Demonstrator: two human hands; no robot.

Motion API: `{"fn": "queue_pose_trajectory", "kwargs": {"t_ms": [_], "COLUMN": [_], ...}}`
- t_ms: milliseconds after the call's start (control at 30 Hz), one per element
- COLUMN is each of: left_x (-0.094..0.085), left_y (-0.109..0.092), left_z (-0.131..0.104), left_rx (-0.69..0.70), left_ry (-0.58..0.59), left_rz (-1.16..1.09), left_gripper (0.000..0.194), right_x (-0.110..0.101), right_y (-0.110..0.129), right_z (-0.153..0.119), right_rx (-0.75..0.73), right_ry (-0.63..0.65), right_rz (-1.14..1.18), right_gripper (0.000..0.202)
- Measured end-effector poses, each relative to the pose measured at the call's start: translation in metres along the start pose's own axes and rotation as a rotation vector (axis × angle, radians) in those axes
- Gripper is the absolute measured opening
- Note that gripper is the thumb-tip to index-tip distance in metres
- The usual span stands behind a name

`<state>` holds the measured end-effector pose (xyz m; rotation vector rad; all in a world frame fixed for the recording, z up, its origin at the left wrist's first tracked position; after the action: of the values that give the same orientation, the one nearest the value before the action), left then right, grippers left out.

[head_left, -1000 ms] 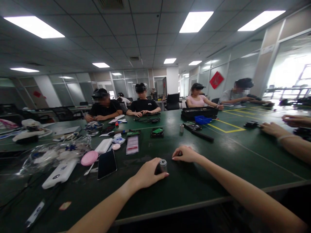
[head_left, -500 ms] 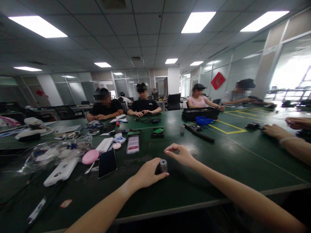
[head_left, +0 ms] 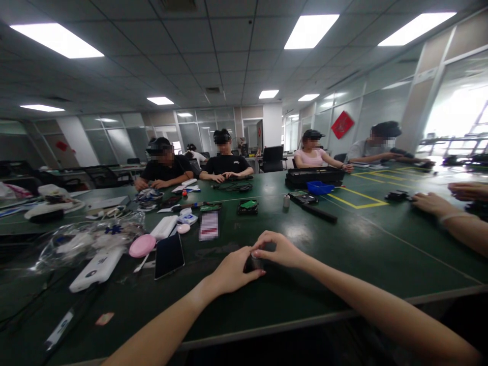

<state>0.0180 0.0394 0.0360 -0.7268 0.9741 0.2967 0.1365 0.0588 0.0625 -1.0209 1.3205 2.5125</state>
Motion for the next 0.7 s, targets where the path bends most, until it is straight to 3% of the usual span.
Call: {"fn": "queue_pose_trajectory", "kwargs": {"t_ms": [267, 400, 500, 700], "left_x": [0.001, 0.000, -0.001, -0.002], "left_y": [0.002, 0.002, -0.002, -0.004], "left_z": [0.000, 0.000, 0.000, 0.001], "left_rx": [-0.015, -0.026, -0.009, -0.026], "left_ry": [-0.004, -0.001, 0.009, 0.024], "left_rz": [0.007, 0.020, 0.015, 0.004], "left_gripper": [0.040, 0.039, 0.038, 0.038], "right_x": [-0.001, -0.019, -0.034, -0.036], "right_y": [-0.001, -0.001, -0.018, -0.071], "right_z": [0.002, 0.005, 0.006, 0.003], "right_rx": [0.014, 0.015, 0.055, 0.222], "right_ry": [-0.042, -0.132, -0.166, 0.037], "right_rz": [-0.024, -0.032, -0.116, -0.427], "right_gripper": [0.025, 0.024, 0.025, 0.023]}}
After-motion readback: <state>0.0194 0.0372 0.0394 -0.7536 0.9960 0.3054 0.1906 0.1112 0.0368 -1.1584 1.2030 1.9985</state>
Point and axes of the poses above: each hand's wrist, its own z-axis towards the middle knuckle, its own x-axis out of the palm, y = z × x, the point moved 7 cm from there along z, towards the middle knuckle, and after that the axes turned 7 degrees about x, right-handed, at the moved point
